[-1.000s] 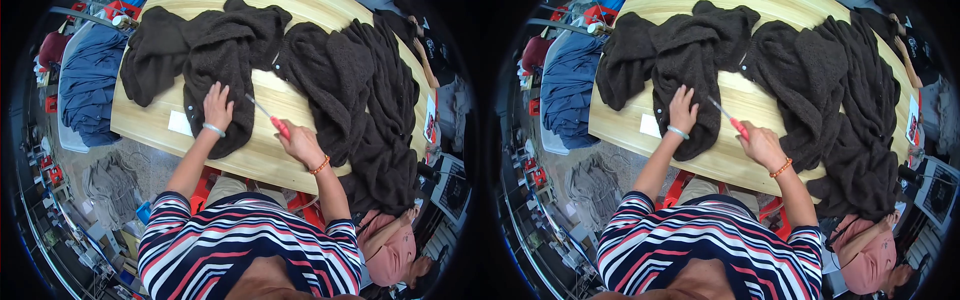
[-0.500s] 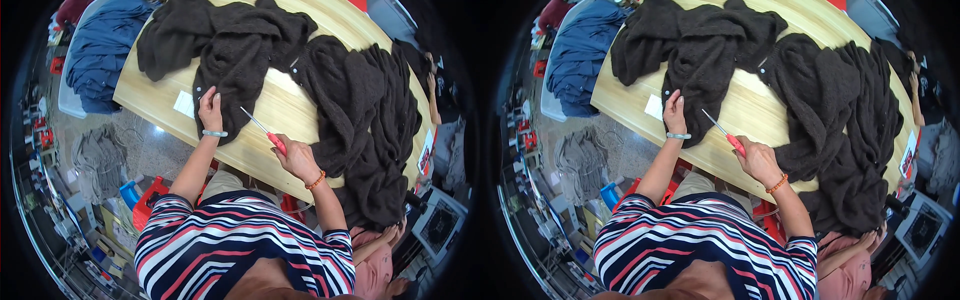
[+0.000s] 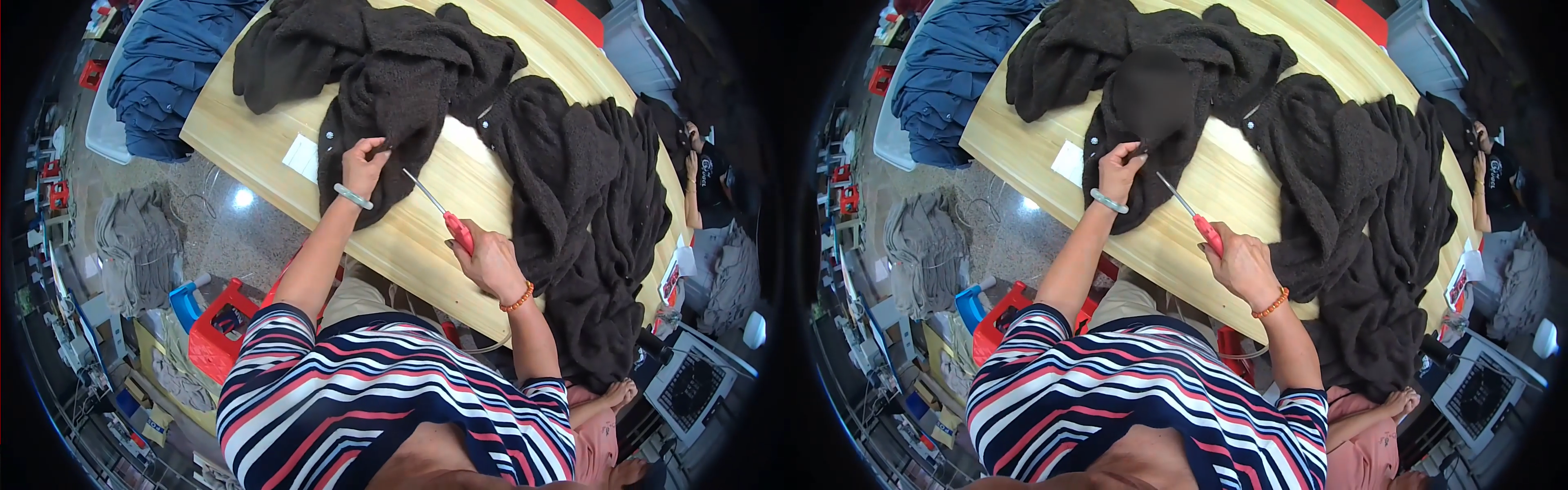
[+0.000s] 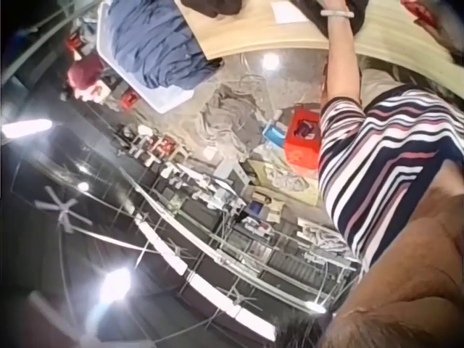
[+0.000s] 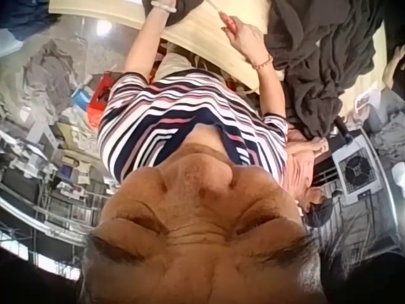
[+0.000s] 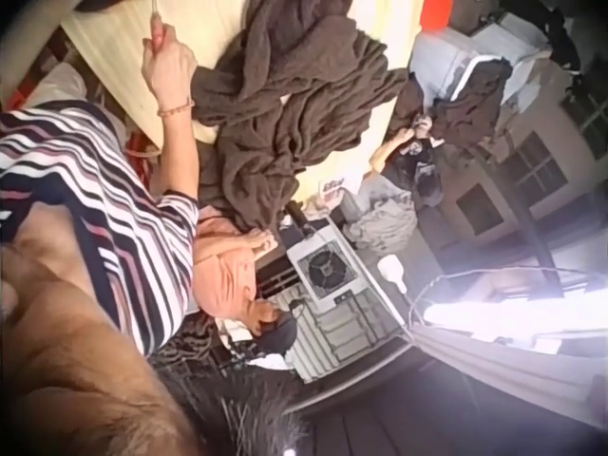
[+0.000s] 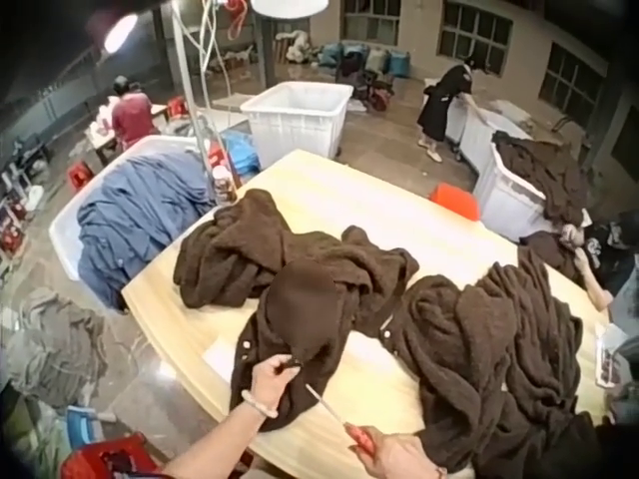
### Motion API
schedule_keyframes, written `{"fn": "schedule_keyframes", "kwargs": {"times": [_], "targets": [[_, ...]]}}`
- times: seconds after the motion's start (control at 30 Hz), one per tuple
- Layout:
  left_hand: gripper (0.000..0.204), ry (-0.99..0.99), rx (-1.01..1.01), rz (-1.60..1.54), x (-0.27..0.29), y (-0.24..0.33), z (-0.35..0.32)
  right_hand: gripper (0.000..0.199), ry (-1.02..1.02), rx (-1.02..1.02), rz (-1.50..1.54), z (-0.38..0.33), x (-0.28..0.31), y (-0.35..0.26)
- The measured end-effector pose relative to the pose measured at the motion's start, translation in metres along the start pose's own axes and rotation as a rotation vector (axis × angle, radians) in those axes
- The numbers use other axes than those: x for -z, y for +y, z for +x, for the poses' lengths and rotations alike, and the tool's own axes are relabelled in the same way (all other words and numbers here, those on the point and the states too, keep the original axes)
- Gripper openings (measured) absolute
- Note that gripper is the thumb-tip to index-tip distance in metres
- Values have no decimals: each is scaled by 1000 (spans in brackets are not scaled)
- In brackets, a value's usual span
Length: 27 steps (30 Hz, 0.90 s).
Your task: Trimming excess threads and cutting fabric components on a workbench in a sewing factory.
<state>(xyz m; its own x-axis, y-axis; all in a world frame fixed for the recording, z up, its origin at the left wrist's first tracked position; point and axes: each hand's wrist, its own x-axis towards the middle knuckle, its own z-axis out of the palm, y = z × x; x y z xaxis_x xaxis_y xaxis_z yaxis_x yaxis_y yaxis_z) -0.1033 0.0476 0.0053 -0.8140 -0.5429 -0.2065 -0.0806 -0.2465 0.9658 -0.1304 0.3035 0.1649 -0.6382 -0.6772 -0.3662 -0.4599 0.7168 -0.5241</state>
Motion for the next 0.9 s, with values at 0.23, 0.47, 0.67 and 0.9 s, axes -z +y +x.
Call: {"fn": "schedule_keyframes", "kwargs": {"times": [0.23,0.47,0.67,0.9], "targets": [[19,-36,-218,367,14,-2,-5,31,25,-67,26,4,10,-11],[19,-70,77,-184,19,-15,-3,27,-34,-70,-32,16,-5,-9],[19,-90,249,-355,23,-15,2,23,50,-47,3,19,-5,-12],[22,135,-185,406,21,8,6,31,234,-177,244,9,-1,45]]}}
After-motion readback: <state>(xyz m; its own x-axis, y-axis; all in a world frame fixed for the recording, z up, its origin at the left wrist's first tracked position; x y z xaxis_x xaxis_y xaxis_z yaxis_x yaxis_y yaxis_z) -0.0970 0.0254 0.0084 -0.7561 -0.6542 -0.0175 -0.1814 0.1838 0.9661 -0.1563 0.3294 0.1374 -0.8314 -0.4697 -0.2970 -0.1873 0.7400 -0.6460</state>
